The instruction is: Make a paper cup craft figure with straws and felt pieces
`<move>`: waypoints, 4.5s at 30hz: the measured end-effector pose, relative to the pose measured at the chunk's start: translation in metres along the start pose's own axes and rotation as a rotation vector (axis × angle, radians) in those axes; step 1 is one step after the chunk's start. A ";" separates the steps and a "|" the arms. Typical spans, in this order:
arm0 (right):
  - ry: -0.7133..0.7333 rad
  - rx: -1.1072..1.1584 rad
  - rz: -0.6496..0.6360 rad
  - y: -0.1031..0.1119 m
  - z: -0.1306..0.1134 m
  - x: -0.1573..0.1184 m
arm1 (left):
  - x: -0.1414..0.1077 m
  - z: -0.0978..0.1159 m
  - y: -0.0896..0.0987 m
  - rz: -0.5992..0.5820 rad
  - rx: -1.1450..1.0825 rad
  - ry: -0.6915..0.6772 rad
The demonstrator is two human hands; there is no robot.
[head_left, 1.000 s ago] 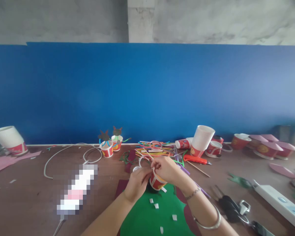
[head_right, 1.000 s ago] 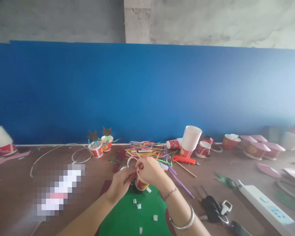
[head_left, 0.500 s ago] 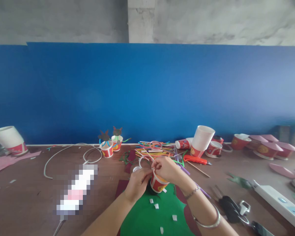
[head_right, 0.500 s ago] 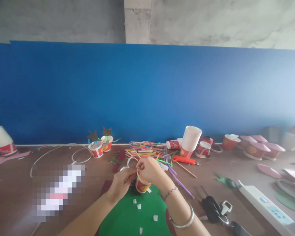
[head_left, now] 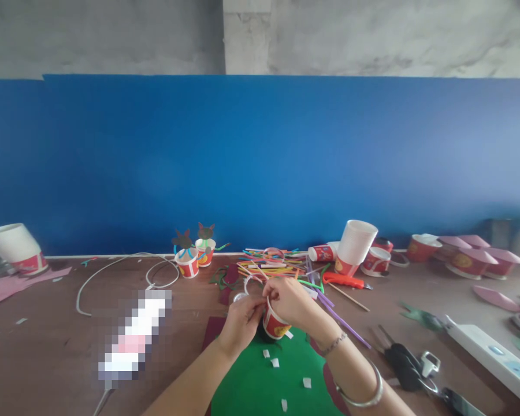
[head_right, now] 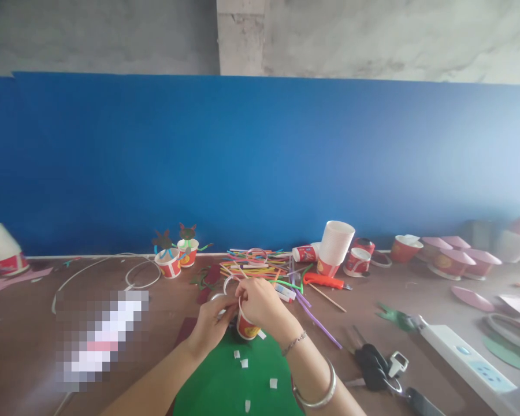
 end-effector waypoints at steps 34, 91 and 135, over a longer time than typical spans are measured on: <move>0.019 -0.116 -0.111 0.010 -0.017 -0.015 | 0.000 0.004 -0.005 0.016 -0.342 0.301; 0.128 -0.245 -0.036 -0.005 -0.020 -0.009 | 0.002 -0.013 0.002 0.134 -0.312 0.535; 0.089 0.334 0.114 0.022 -0.011 -0.004 | 0.006 -0.012 -0.004 0.172 -0.432 0.389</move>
Point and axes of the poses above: each hand's wrist, its own x-axis towards the middle knuckle, its own y-axis out of the back of the hand, z = x × y, the point moved 4 cm from there along x, towards the middle knuckle, and after that the axes turned 13 degrees about x, right-handed, at the moved point
